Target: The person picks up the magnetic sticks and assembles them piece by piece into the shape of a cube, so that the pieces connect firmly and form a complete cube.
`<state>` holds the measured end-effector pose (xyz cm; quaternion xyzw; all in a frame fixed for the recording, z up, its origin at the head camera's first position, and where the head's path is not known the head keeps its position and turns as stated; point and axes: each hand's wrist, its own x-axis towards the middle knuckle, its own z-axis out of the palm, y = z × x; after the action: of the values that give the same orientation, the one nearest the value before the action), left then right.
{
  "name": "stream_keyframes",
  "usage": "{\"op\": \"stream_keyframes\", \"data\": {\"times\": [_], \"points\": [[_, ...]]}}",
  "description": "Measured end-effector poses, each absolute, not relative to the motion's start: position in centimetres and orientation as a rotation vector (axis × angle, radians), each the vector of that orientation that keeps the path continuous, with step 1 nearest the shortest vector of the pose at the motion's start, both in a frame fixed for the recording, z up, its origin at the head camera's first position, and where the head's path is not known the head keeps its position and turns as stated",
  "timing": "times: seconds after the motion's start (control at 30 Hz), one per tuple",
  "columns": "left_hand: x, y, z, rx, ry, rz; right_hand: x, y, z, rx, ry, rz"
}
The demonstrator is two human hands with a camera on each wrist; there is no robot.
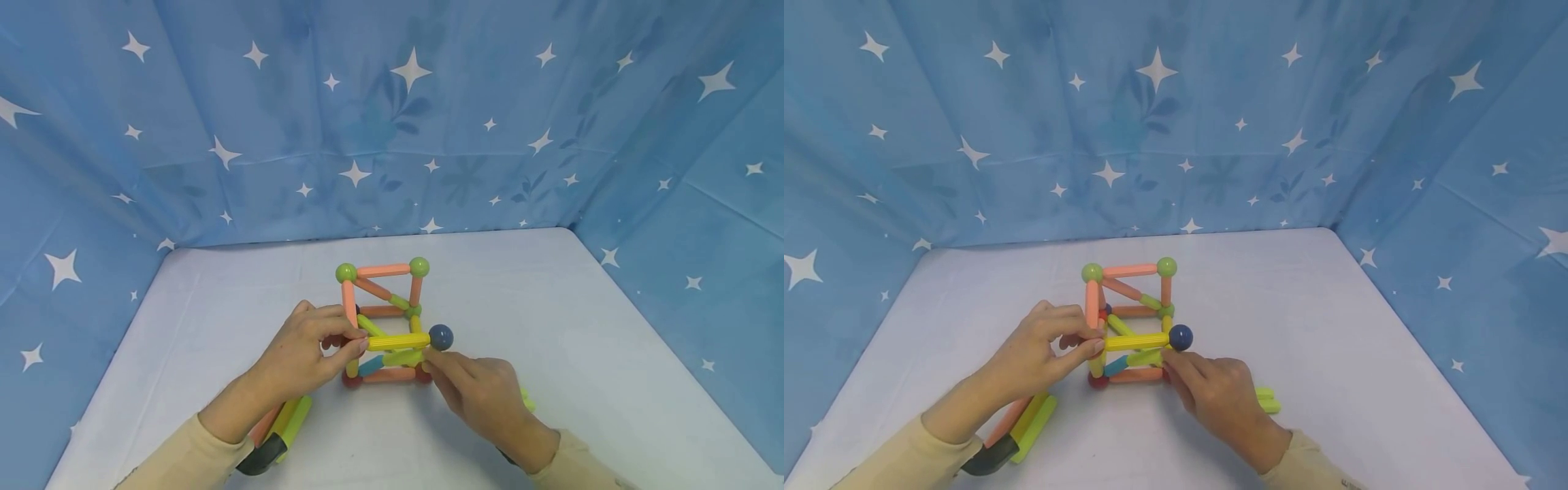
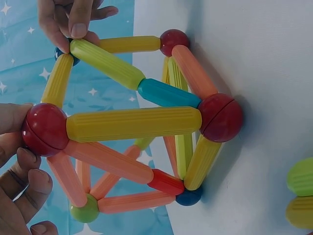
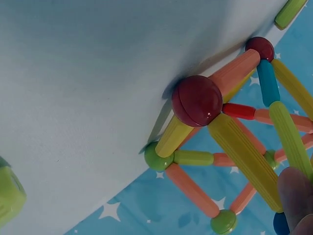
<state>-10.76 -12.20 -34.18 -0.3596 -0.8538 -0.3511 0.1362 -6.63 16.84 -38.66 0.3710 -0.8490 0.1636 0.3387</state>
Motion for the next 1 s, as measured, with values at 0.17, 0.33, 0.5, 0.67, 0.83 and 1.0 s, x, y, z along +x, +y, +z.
{"op": "stream_keyframes", "data": {"times": [0.17, 0.33, 0.5, 0.67, 0.83, 1.0], "points": [[-10.8, -12.2, -34.1, -1.04, -2.477, -1.018, -6.7, 16.8, -38.6, 0.986, -2.22, 0.384], [-10.8, -12.2, -34.1, -1.04, -2.479, -1.017, -6.7, 16.5, -38.7, 0.995, -2.21, 0.345], [-10.9, -12.2, -34.1, -1.044, -2.474, -1.018, -6.5, 16.1, -38.9, 0.981, -2.28, 0.401], [-10.9, -12.2, -34.2, -1.048, -2.465, -1.022, -5.9, 15.5, -39.2, 0.944, -2.457, 0.517], [-10.8, -12.2, -34.2, -1.042, -2.467, -1.026, -5.9, 15.2, -39.3, 0.907, -2.52, 0.549], [-10.8, -12.2, -34.3, -1.043, -2.463, -1.03, -5.9, 15.2, -39.3, 0.897, -2.534, 0.56]]}}
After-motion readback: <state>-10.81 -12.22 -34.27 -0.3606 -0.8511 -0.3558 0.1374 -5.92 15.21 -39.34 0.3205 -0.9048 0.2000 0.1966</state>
